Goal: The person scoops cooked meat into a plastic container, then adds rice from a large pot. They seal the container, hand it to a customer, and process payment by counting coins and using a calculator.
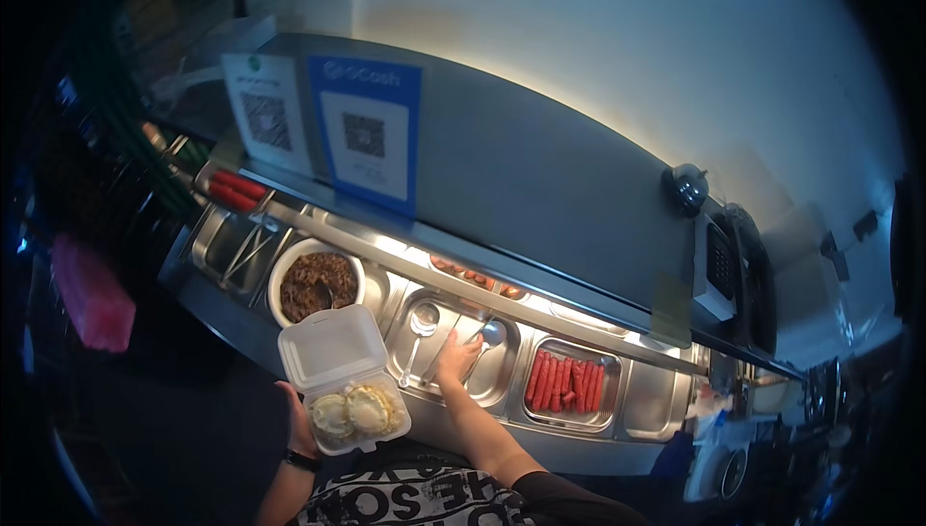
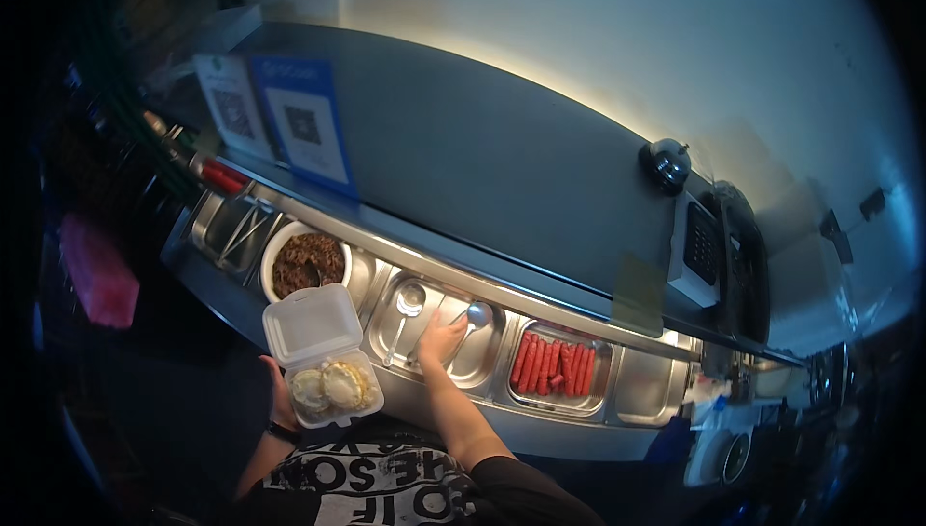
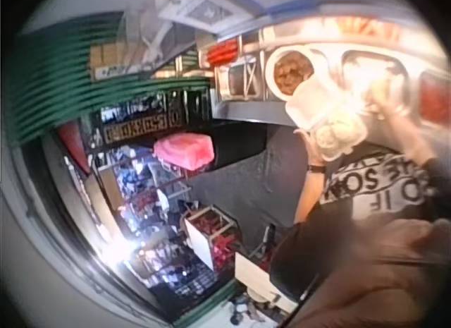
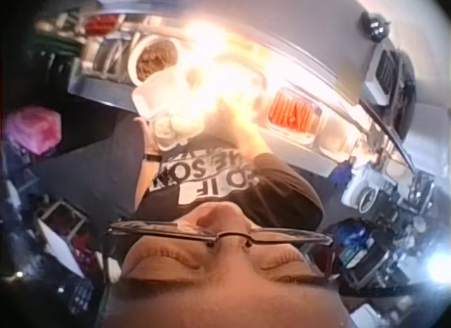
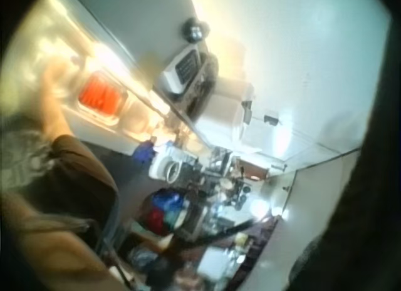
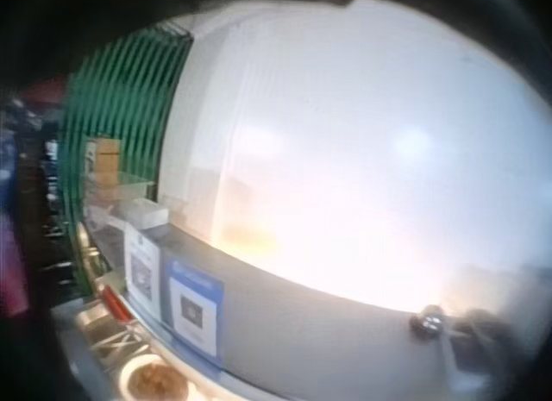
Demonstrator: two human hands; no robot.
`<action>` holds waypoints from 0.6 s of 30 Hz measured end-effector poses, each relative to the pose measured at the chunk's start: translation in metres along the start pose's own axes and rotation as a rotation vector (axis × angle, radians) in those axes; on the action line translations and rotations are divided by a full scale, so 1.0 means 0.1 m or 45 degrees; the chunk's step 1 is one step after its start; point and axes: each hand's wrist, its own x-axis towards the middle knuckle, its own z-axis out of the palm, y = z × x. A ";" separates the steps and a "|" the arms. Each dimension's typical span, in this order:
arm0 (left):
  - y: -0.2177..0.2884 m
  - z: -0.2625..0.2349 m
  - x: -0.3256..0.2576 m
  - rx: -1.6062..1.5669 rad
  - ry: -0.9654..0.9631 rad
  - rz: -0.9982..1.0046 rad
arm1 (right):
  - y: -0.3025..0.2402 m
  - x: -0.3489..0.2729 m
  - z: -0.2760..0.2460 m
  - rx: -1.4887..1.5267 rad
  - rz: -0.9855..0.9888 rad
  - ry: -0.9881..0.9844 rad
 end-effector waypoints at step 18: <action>0.12 0.69 2.05 -0.301 -0.437 -0.451 | -0.50 1.53 -0.62 -0.925 -0.253 -0.297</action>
